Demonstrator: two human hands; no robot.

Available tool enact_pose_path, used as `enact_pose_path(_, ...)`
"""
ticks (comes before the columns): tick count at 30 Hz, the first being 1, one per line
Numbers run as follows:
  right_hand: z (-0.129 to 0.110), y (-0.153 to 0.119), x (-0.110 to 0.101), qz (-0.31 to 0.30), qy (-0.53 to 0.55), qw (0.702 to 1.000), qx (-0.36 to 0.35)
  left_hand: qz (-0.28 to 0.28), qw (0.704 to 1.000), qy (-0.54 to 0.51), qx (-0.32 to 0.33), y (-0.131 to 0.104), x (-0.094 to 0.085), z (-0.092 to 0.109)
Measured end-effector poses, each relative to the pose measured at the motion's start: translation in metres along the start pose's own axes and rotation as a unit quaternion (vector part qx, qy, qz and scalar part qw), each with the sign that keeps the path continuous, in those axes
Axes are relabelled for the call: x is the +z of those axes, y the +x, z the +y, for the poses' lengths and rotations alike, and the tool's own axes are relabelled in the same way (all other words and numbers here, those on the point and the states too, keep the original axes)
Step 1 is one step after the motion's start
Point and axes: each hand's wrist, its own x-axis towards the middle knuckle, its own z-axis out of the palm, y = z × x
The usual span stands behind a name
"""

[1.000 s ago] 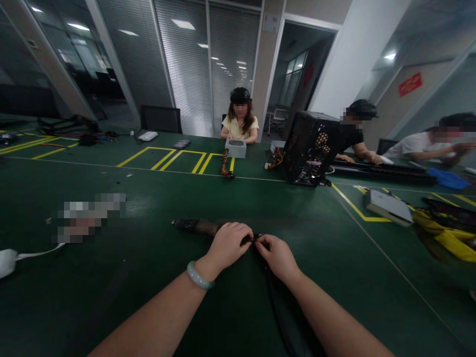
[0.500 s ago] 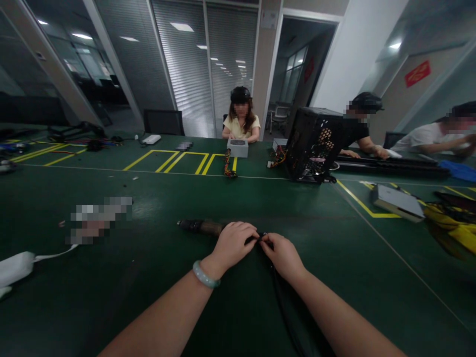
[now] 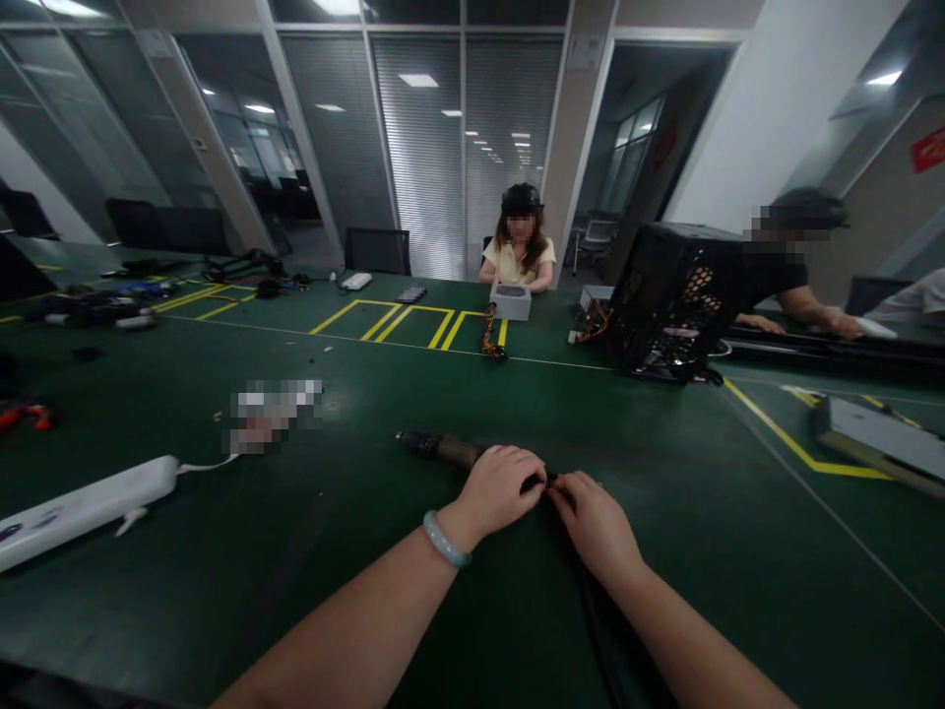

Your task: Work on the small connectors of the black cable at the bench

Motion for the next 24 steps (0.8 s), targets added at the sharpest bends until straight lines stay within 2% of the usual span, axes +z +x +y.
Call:
enact_pose_path(5, -0.003, 0.001, 0.002, 0.039, -0.02, 0.999, -0.021, 0.014, 1.0, -0.008, 0.007, -0.001, -0.001, 0.001)
enact_pose_path(13, -0.008, 0.013, 0.004, -0.031, 0.06, 0.998, -0.016, 0.021, 1.0, 0.006, 0.015, -0.001, -0.003, 0.003)
enact_pose_path(20, -0.008, 0.021, 0.0, -0.05, 0.06, 0.997, 0.025, 0.042, 0.999, -0.006, 0.015, 0.0, -0.009, 0.011)
enact_pose_path(24, -0.005, 0.025, -0.002, -0.053, 0.057, 0.997, 0.024, 0.064, 0.997, -0.024, 0.025, -0.002, -0.011, 0.009)
